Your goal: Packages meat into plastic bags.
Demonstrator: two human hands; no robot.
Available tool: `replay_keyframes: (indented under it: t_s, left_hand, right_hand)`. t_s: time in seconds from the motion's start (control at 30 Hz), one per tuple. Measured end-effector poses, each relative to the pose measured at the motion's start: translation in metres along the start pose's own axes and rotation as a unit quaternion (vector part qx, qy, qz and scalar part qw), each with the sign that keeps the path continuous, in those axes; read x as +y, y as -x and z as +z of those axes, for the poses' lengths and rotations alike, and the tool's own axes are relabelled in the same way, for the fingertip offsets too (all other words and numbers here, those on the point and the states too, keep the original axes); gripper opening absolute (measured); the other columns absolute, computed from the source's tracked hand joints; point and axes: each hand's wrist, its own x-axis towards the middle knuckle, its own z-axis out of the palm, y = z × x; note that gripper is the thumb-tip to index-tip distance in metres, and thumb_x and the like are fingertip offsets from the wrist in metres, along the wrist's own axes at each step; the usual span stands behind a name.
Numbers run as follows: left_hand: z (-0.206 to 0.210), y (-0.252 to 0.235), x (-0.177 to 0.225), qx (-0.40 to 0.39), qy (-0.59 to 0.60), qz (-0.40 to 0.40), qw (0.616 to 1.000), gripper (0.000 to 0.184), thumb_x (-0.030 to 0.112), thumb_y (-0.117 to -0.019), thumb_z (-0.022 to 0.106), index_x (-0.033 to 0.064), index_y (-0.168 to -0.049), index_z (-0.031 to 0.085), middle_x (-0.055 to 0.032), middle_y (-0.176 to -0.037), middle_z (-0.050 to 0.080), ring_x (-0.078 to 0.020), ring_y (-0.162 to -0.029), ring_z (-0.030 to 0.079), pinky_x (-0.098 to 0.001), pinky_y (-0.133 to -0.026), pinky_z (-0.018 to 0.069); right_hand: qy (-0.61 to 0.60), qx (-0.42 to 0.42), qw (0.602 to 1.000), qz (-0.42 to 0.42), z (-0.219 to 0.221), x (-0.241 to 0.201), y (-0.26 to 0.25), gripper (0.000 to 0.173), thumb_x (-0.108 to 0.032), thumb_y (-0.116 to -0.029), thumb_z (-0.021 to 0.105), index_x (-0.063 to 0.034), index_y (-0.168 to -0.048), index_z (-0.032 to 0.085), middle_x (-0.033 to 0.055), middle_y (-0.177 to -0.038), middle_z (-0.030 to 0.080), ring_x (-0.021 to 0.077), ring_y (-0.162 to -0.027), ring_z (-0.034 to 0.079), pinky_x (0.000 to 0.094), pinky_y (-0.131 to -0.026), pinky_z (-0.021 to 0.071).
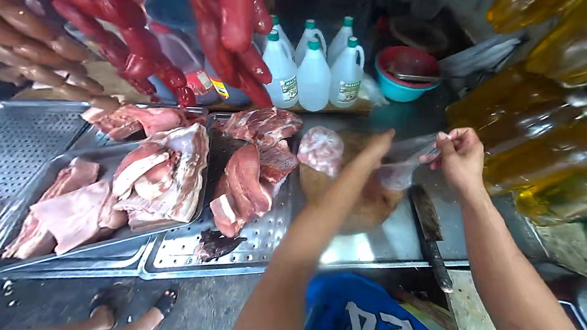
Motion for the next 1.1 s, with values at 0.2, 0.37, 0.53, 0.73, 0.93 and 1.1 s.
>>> replay_keyframes:
  t_s: [0.2,0.37,0.53,0.73,0.93,1.1]
  left_hand:
    - [-0.036,0.037,0.037,-0.078,-0.315,0.143,0.935,0.045,0.023,-0.1035,0.055,0.0038,-0.144,0.053,-0.0212,-0.132,0.063,-0.0323,-0.122,0.061,-0.054,-0.101,0.0501]
    - [-0.039,0.084,0.045,0.002,-0.622,0.265,0.737,0.027,0.01,-0.088,0.073,0.0056,-0.114,0.07,-0.0161,-0.103,0.071,-0.0352,-0.097,0.069,-0.0572,-0.08,0.0577]
    - [-0.039,0.105,0.058,0.042,-0.554,0.334,0.762,0.01,0.012,-0.0923,0.068,0.0095,-0.1,0.073,-0.0095,-0.086,0.071,-0.0284,-0.084,0.07,-0.0525,-0.073,0.0576]
    - [-0.021,0.113,0.02,0.002,-0.235,0.522,0.82,0.024,0.008,-0.0891,0.075,0.0027,-0.113,0.071,-0.0111,-0.122,0.066,-0.0144,-0.104,0.066,-0.0287,-0.088,0.0586]
    - [-0.033,0.083,-0.099,-0.011,-0.232,0.356,0.905,0.103,0.029,-0.07,0.096,0.0052,-0.155,0.043,-0.0163,-0.153,0.052,-0.0307,-0.142,0.046,-0.0604,-0.117,0.0326]
    - [0.0,0.056,-0.155,0.109,-0.208,0.35,0.907,0.041,0.02,-0.0845,0.08,-0.0007,-0.119,0.07,-0.0177,-0.104,0.075,-0.0316,-0.104,0.07,-0.0525,-0.105,0.0488]
  right_hand:
    - [-0.055,0.08,0.992,-0.085,-0.029,-0.021,-0.007,0.019,-0.02,-0.104,0.059,-0.0069,-0.114,0.049,0.0031,-0.086,0.068,0.0144,-0.055,0.068,0.0314,-0.049,0.0615]
    - [-0.167,0.116,0.973,-0.113,-0.024,-0.033,0.001,0.008,-0.015,-0.1042,0.056,-0.0164,-0.106,0.049,-0.0048,-0.085,0.064,0.0036,-0.048,0.05,0.0197,-0.045,0.0479]
    - [-0.118,-0.061,0.982,-0.131,-0.01,-0.028,0.032,0.054,-0.03,-0.0972,0.065,-0.0192,-0.145,0.041,-0.0079,-0.089,0.065,0.0053,-0.068,0.064,0.0253,-0.062,0.0592]
    - [0.101,-0.142,0.967,-0.186,0.034,0.011,0.062,0.024,-0.011,-0.0881,0.065,0.0075,-0.103,0.067,0.0082,-0.085,0.07,0.007,-0.075,0.066,0.031,-0.071,0.0589]
    - [0.09,-0.276,0.923,-0.252,0.043,-0.024,0.065,0.027,-0.023,-0.0954,0.067,0.0029,-0.102,0.068,0.0006,-0.092,0.07,-0.0065,-0.078,0.063,0.0135,-0.072,0.0549]
    - [0.132,-0.299,0.908,-0.261,0.037,-0.033,0.045,0.021,-0.011,-0.0952,0.064,0.0101,-0.096,0.064,0.0053,-0.083,0.066,-0.0031,-0.072,0.06,0.016,-0.068,0.0532]
